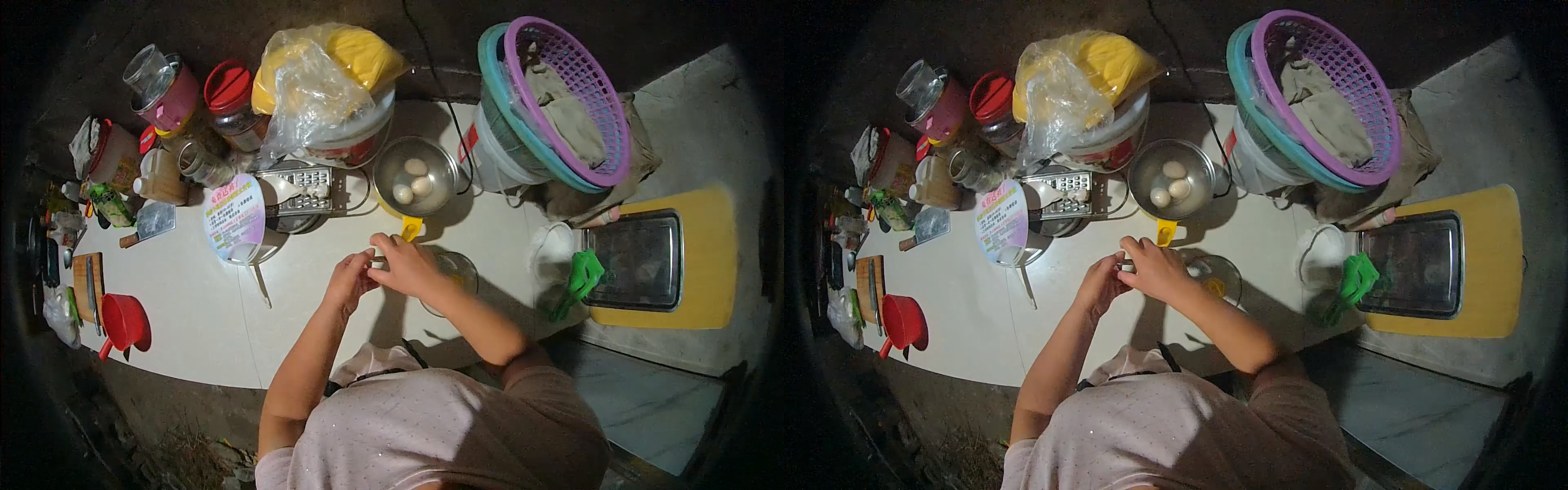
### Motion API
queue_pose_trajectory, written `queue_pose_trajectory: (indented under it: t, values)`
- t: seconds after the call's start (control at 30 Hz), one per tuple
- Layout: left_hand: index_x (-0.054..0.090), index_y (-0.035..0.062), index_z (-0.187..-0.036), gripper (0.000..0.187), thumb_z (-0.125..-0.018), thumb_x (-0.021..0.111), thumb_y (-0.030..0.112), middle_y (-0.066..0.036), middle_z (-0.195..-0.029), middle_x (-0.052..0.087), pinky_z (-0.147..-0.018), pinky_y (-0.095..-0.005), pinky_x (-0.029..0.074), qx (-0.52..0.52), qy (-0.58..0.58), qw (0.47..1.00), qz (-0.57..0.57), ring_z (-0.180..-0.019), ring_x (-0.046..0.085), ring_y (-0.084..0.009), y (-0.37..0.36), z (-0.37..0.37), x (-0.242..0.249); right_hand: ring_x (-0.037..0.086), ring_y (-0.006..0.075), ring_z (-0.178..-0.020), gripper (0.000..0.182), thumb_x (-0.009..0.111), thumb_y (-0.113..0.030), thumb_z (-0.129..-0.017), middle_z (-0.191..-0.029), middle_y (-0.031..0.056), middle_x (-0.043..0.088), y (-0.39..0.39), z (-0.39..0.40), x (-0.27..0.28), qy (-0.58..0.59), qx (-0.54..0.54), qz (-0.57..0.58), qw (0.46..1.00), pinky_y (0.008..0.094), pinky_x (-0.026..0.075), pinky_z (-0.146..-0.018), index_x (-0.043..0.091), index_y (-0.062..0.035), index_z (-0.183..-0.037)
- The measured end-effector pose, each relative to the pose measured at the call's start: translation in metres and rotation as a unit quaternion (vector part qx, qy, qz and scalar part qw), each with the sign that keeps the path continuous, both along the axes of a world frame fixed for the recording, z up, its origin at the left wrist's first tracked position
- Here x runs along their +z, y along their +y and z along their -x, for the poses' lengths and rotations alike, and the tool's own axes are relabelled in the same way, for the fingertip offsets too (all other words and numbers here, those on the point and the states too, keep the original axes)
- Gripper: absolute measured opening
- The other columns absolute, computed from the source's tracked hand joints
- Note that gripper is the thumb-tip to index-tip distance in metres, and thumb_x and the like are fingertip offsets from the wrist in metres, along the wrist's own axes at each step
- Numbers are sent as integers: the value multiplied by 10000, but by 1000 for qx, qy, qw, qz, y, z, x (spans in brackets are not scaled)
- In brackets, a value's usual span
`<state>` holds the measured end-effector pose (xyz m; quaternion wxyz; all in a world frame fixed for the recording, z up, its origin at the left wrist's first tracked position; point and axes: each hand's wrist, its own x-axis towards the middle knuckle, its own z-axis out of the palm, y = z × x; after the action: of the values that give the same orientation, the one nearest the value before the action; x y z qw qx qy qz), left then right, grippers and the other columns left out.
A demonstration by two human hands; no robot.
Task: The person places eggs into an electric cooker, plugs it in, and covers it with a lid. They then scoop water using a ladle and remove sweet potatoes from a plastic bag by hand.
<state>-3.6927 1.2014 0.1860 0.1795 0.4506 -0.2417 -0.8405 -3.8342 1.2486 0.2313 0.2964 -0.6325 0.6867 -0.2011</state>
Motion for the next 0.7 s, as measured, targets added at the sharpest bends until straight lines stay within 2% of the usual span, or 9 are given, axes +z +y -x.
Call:
queue_pose_trajectory:
  t: [0.07, 0.13, 0.2, 0.27, 0.3, 0.33, 0.4, 0.47, 0.7]
  values:
    - [525, 66, -988, 304, -864, 526, 343, -47, -867, 579, -734, -342, 482, -5, 36, 999, -16, -768, 589, -174, -1, 4, 2, 576, 391, -798, 490, 645, -271, -714, -913, 186, 549, -3, 2, 10, 85, 19, 26, 996, 464, 472, -658, 397, -112, -1104]
    - [528, 73, -989, 317, -869, 512, 366, -49, -873, 584, -740, -339, 471, -25, 36, 999, -12, -790, 589, -175, -3, 9, 12, 574, 398, -808, 485, 640, -270, -700, -935, 190, 543, -8, 9, 12, 87, 18, 31, 996, 469, 469, -658, 415, -109, -1099]
    - [532, 80, -991, 331, -873, 499, 388, -50, -880, 589, -746, -337, 461, -43, 35, 998, -6, -813, 589, -177, -5, 13, 25, 582, 384, -817, 455, 636, -285, -699, -912, 182, 569, -17, 23, 18, 88, -23, 34, 995, 468, 471, -662, 455, -114, -1080]
    - [539, 89, -991, 357, -874, 482, 421, -63, -909, 607, -739, -324, 442, -57, 25, 997, 54, -832, 590, -181, -5, 15, 37, 594, 362, -818, 411, 635, -316, -703, -870, 169, 602, -32, 40, 25, 77, -107, -26, 991, 461, 473, -676, 502, -119, -1039]
    - [539, 89, -991, 357, -874, 482, 421, -63, -909, 607, -739, -324, 442, -56, 25, 997, 54, -832, 590, -181, -3, 13, 35, 608, 334, -819, 375, 624, -334, -714, -858, 161, 626, -38, 51, 18, 116, -136, -14, 984, 446, 476, -705, 553, -119, -1013]
    - [539, 87, -991, 350, -875, 483, 413, -70, -925, 612, -734, -322, 439, -63, 18, 997, 50, -833, 591, -185, -1, 8, 30, 608, 334, -819, 375, 624, -334, -714, -858, 161, 626, -43, 61, 15, 116, -135, -14, 984, 446, 476, -705, 553, -119, -1013]
    - [539, 86, -992, 344, -875, 483, 405, -77, -942, 618, -730, -319, 435, -70, 13, 996, 49, -834, 592, -190, 4, -3, 20, 600, 341, -868, 445, 613, -369, -715, -909, 183, 626, -53, 79, 12, 211, -131, -105, 963, 416, 480, -740, 574, -102, -1070]
    - [536, 72, -977, 308, -873, 505, 361, -76, -934, 627, -697, -290, 439, -67, 3, 998, 12, -792, 601, -156, 14, -17, 8, 602, 333, -867, 428, 609, -378, -715, -918, 174, 627, -57, 90, 4, 218, -125, -122, 960, 416, 480, -743, 594, -104, -1043]
    - [526, 64, -1001, 281, -880, 481, 314, -72, -925, 625, -696, -302, 444, -60, -29, 997, -32, -787, 594, -157, 37, -45, -8, 597, 312, -923, 382, 600, -338, -698, -971, 157, 618, -62, 99, -10, 225, -84, -164, 957, 419, 471, -791, 622, -121, -1011]
